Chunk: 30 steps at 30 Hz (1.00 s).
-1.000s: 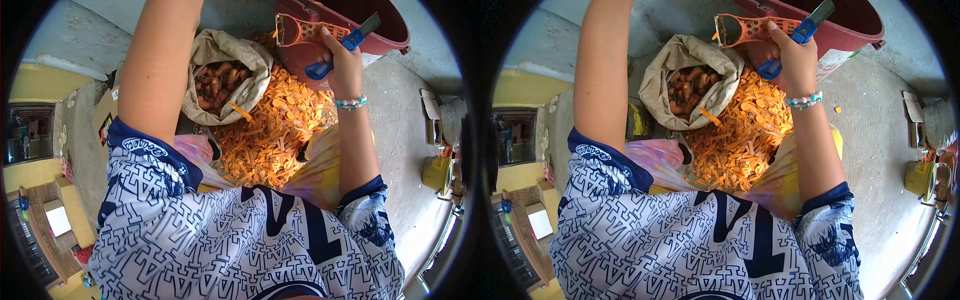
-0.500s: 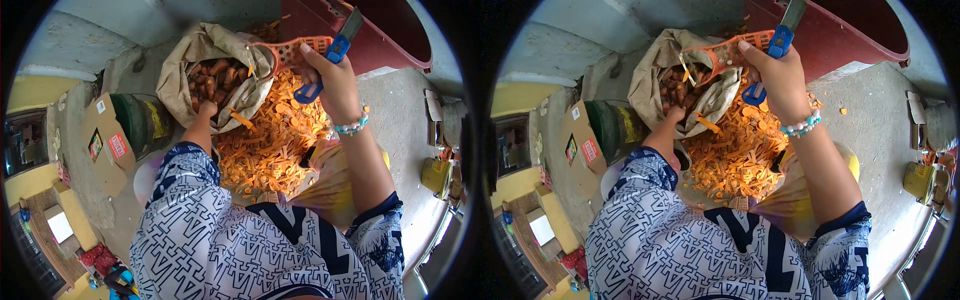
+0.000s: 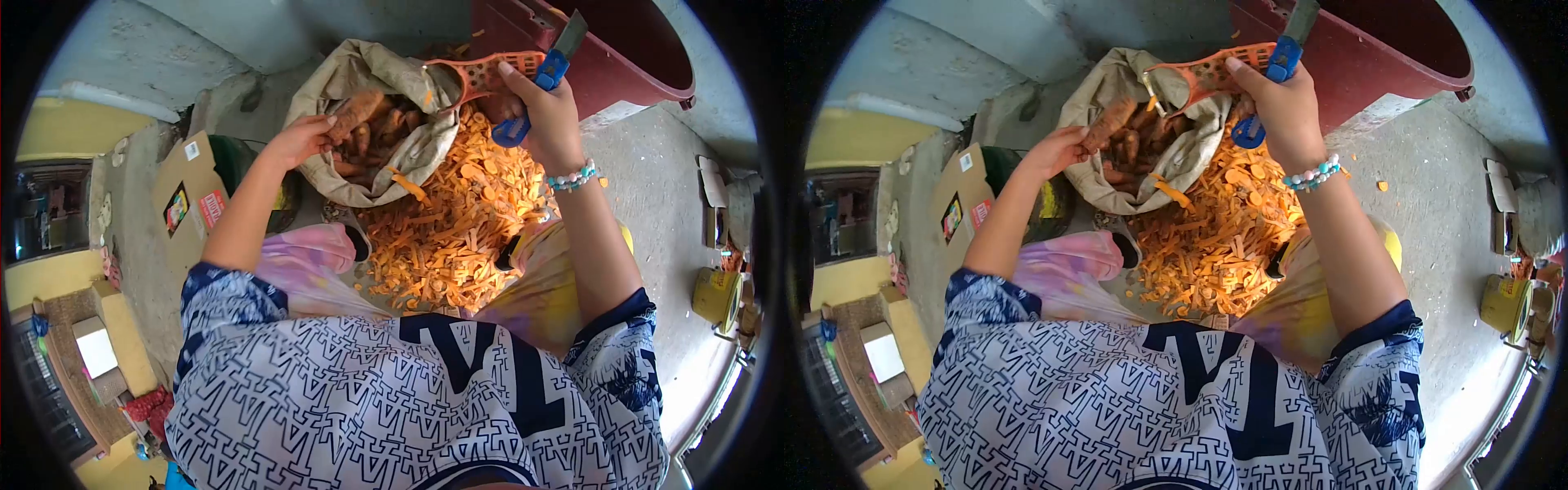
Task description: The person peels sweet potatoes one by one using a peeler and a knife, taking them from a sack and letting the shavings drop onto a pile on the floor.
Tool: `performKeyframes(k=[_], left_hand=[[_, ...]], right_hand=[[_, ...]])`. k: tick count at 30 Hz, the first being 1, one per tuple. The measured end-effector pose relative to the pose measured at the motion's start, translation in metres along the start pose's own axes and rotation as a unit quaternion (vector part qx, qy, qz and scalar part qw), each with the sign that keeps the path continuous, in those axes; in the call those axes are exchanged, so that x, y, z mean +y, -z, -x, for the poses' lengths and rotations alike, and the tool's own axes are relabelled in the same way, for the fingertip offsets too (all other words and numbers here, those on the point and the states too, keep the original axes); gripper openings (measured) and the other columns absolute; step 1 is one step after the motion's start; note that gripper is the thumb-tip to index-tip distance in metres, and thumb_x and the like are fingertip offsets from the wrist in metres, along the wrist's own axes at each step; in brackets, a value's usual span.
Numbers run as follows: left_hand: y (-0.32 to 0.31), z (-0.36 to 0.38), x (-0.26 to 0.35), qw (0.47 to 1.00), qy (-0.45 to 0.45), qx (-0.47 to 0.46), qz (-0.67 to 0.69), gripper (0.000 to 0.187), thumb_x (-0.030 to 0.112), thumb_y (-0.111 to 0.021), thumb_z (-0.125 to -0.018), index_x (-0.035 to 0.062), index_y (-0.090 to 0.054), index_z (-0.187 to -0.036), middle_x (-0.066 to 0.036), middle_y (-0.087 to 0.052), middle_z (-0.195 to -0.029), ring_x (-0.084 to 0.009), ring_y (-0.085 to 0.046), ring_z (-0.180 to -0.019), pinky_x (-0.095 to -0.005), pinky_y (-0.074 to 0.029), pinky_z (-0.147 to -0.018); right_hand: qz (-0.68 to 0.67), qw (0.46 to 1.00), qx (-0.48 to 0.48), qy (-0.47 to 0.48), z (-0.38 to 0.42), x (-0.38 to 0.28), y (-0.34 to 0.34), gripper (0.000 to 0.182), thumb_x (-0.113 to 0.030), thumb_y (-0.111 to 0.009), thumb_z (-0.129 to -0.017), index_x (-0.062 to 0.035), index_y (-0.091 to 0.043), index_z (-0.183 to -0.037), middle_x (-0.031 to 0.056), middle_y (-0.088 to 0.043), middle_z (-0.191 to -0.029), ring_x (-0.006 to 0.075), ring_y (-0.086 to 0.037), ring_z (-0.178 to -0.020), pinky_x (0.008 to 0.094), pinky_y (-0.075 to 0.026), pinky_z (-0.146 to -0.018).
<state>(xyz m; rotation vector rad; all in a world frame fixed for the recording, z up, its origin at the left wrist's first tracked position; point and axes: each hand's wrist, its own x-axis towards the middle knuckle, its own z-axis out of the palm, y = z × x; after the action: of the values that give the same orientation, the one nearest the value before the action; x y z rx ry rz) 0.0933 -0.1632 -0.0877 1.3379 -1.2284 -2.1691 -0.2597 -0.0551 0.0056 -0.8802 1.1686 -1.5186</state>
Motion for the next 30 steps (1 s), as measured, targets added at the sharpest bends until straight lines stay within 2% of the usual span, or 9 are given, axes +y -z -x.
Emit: performKeyframes(k=[4,10,12,17,19,24,27,28,30], left_hand=[[-0.09,0.078,0.029,0.959,-0.132,-0.186,0.167,0.063,0.029,-0.058,-0.078,0.0008,-0.033,-0.129,-0.014,-0.051,-0.102,-0.0237,-0.053,-0.089,-0.0329,-0.042,-0.071],[-0.178,0.088,-0.002,0.906,-0.134,-0.182,0.357,0.073,0.066,-0.041,-0.08,0.0012,-0.042,-0.115,-0.006,-0.047,-0.079,-0.0176,-0.044,-0.067,-0.0323,-0.039,-0.064],[-0.188,0.091,-0.011,0.946,-0.141,-0.05,0.288,0.063,0.059,-0.044,-0.083,0.0032,-0.043,-0.112,-0.005,-0.047,-0.078,-0.0168,-0.045,-0.067,-0.0314,-0.039,-0.064],[-0.188,0.103,-0.011,0.975,-0.123,0.014,0.183,0.042,0.018,-0.067,-0.078,0.0051,-0.043,-0.111,-0.005,-0.052,-0.084,-0.014,-0.05,-0.067,-0.028,-0.04,-0.056],[-0.185,0.095,-0.017,0.984,-0.11,0.012,0.141,0.044,0.0,-0.065,-0.072,0.0048,-0.044,-0.111,-0.005,-0.054,-0.085,-0.0131,-0.051,-0.065,-0.0272,-0.039,-0.051],[-0.192,0.084,-0.025,0.99,-0.101,-0.005,0.097,0.041,-0.004,-0.061,-0.068,0.0048,-0.045,-0.105,-0.003,-0.051,-0.076,-0.0114,-0.049,-0.059,-0.0254,-0.037,-0.046],[-0.188,0.091,-0.023,0.987,-0.102,-0.024,0.118,0.044,-0.005,-0.06,-0.067,0.0053,-0.045,-0.107,-0.003,-0.051,-0.076,-0.0111,-0.049,-0.058,-0.0241,-0.037,-0.046],[-0.186,0.095,-0.022,0.988,-0.108,-0.039,0.105,0.046,-0.004,-0.06,-0.067,0.0049,-0.043,-0.11,-0.003,-0.05,-0.078,-0.0115,-0.048,-0.059,-0.0247,-0.035,-0.046],[-0.184,0.099,-0.021,0.988,-0.115,-0.055,0.092,0.049,-0.003,-0.061,-0.068,0.0045,-0.041,-0.112,-0.004,-0.05,-0.081,-0.012,-0.047,-0.06,-0.0252,-0.034,-0.047]], right_hand=[[-0.042,0.999,0.004,0.001,0.001,-0.004,-0.002,0.017,-0.011,-0.068,-0.078,-0.0034,-0.053,-0.083,0.0003,-0.054,-0.064,0.0071,-0.045,-0.05,0.0223,-0.038,-0.046],[-0.059,0.998,-0.016,0.019,0.012,-0.012,-0.01,0.018,-0.012,-0.068,-0.078,-0.0039,-0.052,-0.081,0.0003,-0.053,-0.063,0.0074,-0.045,-0.049,0.0233,-0.039,-0.045],[-0.039,0.998,-0.024,0.037,0.013,-0.01,-0.011,0.019,-0.012,-0.069,-0.078,-0.0042,-0.052,-0.081,0.0,-0.053,-0.063,0.0071,-0.046,-0.049,0.0233,-0.039,-0.045],[0.007,0.998,-0.03,0.049,0.014,-0.015,-0.013,0.018,-0.012,-0.068,-0.077,-0.0034,-0.054,-0.082,0.0013,-0.056,-0.067,0.0053,-0.048,-0.052,0.0211,-0.039,-0.046],[0.2,0.973,-0.085,0.083,0.015,-0.019,-0.014,0.022,-0.015,-0.072,-0.074,-0.0022,-0.057,-0.085,0.0029,-0.06,-0.071,0.0066,-0.051,-0.057,0.0224,-0.042,-0.051],[0.351,0.909,-0.168,0.154,0.02,0.01,-0.024,0.036,-0.022,-0.078,-0.065,-0.0018,-0.059,-0.088,0.0024,-0.06,-0.073,0.011,-0.053,-0.066,0.0273,-0.045,-0.063],[0.378,0.921,-0.028,0.086,-0.005,0.008,0.0,0.034,-0.021,-0.077,-0.067,-0.0007,-0.059,-0.088,0.0024,-0.058,-0.067,0.0113,-0.054,-0.06,0.0272,-0.046,-0.058],[0.355,0.901,0.009,0.251,-0.022,0.014,0.017,0.032,-0.019,-0.076,-0.068,-0.0007,-0.059,-0.088,0.003,-0.06,-0.065,0.0109,-0.056,-0.057,0.0266,-0.046,-0.055],[0.344,0.937,0.031,0.052,-0.016,-0.013,0.024,0.03,-0.017,-0.076,-0.069,-0.0004,-0.059,-0.087,0.005,-0.062,-0.068,0.012,-0.059,-0.061,0.0255,-0.047,-0.057]])
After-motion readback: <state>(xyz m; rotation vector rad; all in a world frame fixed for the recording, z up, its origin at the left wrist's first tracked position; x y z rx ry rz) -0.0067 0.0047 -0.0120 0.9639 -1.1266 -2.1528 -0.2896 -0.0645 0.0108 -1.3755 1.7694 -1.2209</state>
